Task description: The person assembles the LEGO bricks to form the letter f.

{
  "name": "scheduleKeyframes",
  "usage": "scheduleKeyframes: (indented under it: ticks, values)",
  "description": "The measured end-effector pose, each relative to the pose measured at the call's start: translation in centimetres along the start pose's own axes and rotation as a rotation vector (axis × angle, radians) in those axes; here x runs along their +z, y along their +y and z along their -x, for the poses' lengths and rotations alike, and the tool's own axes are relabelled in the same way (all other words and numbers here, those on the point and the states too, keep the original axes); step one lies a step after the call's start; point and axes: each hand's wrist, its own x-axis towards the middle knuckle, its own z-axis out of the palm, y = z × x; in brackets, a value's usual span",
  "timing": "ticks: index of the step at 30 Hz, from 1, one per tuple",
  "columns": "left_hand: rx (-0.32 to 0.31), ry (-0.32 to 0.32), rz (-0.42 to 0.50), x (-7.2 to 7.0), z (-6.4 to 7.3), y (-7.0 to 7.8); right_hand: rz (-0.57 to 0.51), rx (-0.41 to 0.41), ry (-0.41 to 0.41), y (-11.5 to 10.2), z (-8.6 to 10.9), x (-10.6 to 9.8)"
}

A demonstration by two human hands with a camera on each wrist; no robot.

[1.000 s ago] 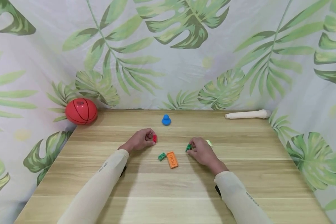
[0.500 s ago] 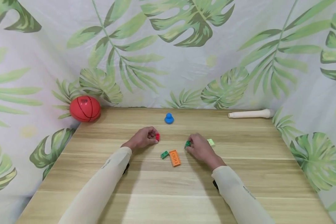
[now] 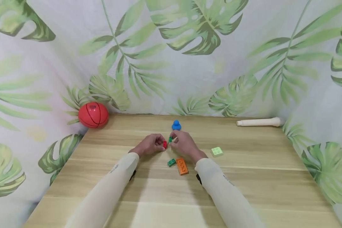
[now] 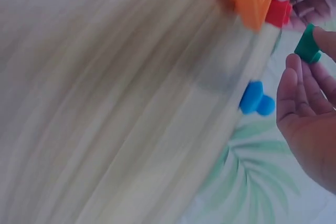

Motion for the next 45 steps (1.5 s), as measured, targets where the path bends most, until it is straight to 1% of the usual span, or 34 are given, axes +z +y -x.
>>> scheduleKeyframes:
  ticks: [2,3,5,7,12,19,23,28,31,38,42,45]
  values:
    - [0.001,-0.002,0.011,0.5,0.1,0.1,-0.003,0.008,-0.009,-0.1,-0.3,0.8]
    - [0.004,0.010,0.017,0.6,0.1,0.2,-0.007,0.005,-0.008,-0.2,-0.6,1.0]
    - [0.011,0.033,0.019,0.6,0.1,0.3,-0.013,0.000,-0.005,-0.5,-1.0,1.4]
    - [0.018,0.042,0.004,0.5,0.0,0.4,-0.012,-0.006,-0.013,-0.6,-1.3,1.6]
    - [0.035,0.029,-0.030,0.3,-0.3,0.6,0.002,-0.001,-0.010,-0.4,-1.4,1.6]
    - [0.022,0.018,-0.030,0.3,-0.3,0.7,-0.001,-0.025,-0.012,-0.2,-1.4,1.8]
    - [0.017,0.012,-0.020,0.4,-0.2,0.6,-0.018,-0.017,-0.011,0.0,-1.4,2.1]
    - [0.024,0.014,-0.030,0.6,-0.2,0.2,-0.064,0.002,-0.009,0.2,-1.3,2.4]
    - [0.020,-0.003,-0.035,0.4,0.1,0.0,-0.087,0.005,-0.007,0.2,-1.4,2.7]
    - [-0.008,-0.039,0.025,-0.5,0.5,-0.1,-0.090,-0.011,0.014,0.3,-1.8,3.2]
    - [0.002,-0.049,0.036,-0.4,0.5,-0.1,-0.093,0.007,0.015,0.4,-1.6,3.2]
    - [0.024,-0.039,0.029,-0.1,0.3,-0.3,-0.092,0.015,0.021,0.5,-1.4,3.2]
